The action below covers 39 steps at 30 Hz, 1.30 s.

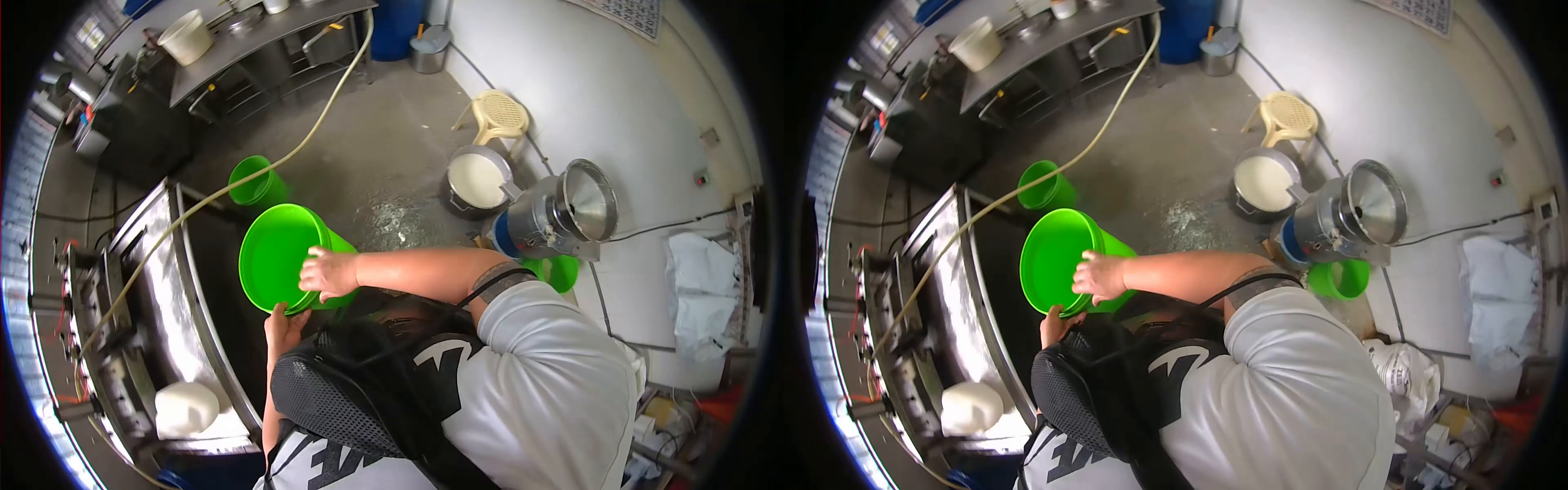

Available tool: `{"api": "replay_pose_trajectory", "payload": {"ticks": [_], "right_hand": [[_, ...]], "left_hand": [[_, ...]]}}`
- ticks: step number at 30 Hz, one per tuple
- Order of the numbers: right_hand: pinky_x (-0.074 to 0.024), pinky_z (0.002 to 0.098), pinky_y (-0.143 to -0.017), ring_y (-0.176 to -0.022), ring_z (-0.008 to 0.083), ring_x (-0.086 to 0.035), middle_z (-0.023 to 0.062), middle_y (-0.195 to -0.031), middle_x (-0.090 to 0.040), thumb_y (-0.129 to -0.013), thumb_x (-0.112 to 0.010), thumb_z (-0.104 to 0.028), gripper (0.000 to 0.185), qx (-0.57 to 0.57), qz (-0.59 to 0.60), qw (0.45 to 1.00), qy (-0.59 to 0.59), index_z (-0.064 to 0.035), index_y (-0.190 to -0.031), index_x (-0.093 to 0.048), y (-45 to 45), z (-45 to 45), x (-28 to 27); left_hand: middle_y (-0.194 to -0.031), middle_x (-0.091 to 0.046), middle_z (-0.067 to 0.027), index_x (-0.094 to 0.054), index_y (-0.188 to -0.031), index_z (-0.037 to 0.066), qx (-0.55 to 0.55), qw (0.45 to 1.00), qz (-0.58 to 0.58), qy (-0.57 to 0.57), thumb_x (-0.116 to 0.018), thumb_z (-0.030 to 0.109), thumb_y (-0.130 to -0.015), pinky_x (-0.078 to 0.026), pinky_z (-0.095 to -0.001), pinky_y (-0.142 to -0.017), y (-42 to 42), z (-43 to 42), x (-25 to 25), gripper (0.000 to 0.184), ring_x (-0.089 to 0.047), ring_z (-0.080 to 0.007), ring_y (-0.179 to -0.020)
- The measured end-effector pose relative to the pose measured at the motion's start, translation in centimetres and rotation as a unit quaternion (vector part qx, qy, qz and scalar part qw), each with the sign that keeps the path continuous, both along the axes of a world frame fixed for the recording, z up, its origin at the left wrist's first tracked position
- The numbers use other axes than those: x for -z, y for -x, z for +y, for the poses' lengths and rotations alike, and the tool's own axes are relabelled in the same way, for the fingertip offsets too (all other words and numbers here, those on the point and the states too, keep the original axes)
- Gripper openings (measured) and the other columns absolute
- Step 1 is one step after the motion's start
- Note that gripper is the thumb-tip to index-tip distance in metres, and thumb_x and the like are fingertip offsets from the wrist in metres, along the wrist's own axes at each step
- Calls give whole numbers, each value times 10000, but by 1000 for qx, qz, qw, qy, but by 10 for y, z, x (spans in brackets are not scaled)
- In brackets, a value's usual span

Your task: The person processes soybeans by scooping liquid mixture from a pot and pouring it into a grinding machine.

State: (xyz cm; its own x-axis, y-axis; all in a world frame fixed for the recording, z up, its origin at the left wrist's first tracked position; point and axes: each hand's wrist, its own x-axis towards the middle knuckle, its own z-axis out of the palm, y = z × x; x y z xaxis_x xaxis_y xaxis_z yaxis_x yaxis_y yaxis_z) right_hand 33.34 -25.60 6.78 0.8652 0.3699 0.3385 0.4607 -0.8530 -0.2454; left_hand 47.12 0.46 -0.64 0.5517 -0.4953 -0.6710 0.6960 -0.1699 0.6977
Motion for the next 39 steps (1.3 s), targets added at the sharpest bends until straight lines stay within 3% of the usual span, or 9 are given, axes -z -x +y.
{"api": "replay_pose_trajectory", "payload": {"ticks": [3, 7, 11, 19, 23, 30, 32, 33, 39], "right_hand": [[-463, 489, -1029, -1097, 285, -681, 85, -1114, -716, -852, -790, -412, 457, 184, -65, 980, -48, -111, -1186, -701, 11, -64, -29], [-543, 530, -896, -1062, 424, -680, 218, -1126, -721, -919, -713, -332, 415, 472, 169, 808, -308, -39, -1210, -676, 75, -162, 19], [-555, 518, -837, -949, 445, -700, 242, -968, -725, -926, -686, -312, 327, 611, 274, 715, -200, 6, -993, -722, 197, -216, 88], [-562, 502, -912, -1027, 445, -716, 283, -1042, -741, -825, -679, -201, 283, 668, 534, 446, -264, 12, -976, -788, 391, -206, 247], [-563, 498, -917, -1004, 444, -722, 276, -990, -750, -811, -686, -196, 279, 471, 672, 502, -272, 5, -972, -793, 393, -264, 282], [-496, 465, -1072, -1258, 420, -623, 291, -1346, -644, -894, -591, -184, 516, 764, 291, 399, -414, 19, -1368, -617, 338, -446, 283], [-479, 456, -1101, -1293, 421, -600, 288, -1383, -625, -921, -593, -250, 549, 792, 200, 387, -428, 23, -1397, -599, 322, -498, 265], [-479, 456, -1101, -1293, 421, -600, 288, -1383, -625, -921, -593, -250, 549, 792, 200, 384, -430, 23, -1397, -599, 316, -524, 262], [-530, 425, -1026, -1181, 367, -683, 267, -1324, -670, -906, -660, -307, 633, 816, 141, 380, -413, 9, -1446, -566, 288, -637, 294]], "left_hand": [[-988, -768, -220, -644, -1152, -36, 51, 994, -95, 6, -822, 408, -883, -581, -414, -820, -35, -36, 3, 548, -758, -299, -933], [-1110, -687, -230, -548, -1179, -154, 65, 994, -65, -54, -554, 93, -1003, -650, -459, -826, -78, -98, -24, 303, -730, -370, -963], [-940, -720, -221, -628, -1008, -107, 271, 906, -213, -247, -630, 187, -971, -613, -395, -725, -139, -144, 7, 297, -749, -333, -855], [-927, -713, -203, -628, -1086, -71, 499, 582, -605, -215, -650, 263, -981, -585, -427, -699, -175, -336, 11, 351, -743, -312, -865], [-945, -708, -203, -620, -1114, -71, 533, 538, -592, -274, -639, 249, -992, -593, -426, -706, -192, -447, 1, 343, -739, -312, -888], [-976, -700, -204, -607, -1162, -70, 538, 561, -533, -335, -621, 224, -1011, -606, -423, -718, -208, -624, -15, 332, -730, -312, -927], [-985, -698, -205, -603, -1176, -70, 499, 687, -396, -351, -615, 217, -1016, -609, -423, -721, -213, -674, -10, 329, -728, -312, -939], [-1041, -688, -209, -582, -1223, -69, 308, 891, -107, -317, -586, 188, -1035, -625, -426, -732, -213, -707, -5, 318, -720, -324, -973], [-1164, -649, -214, -541, -1276, -72, 305, 907, -83, -278, -508, 139, -1061, -649, -439, -708, -188, -842, 35, 303, -709, -350, -932]]}}
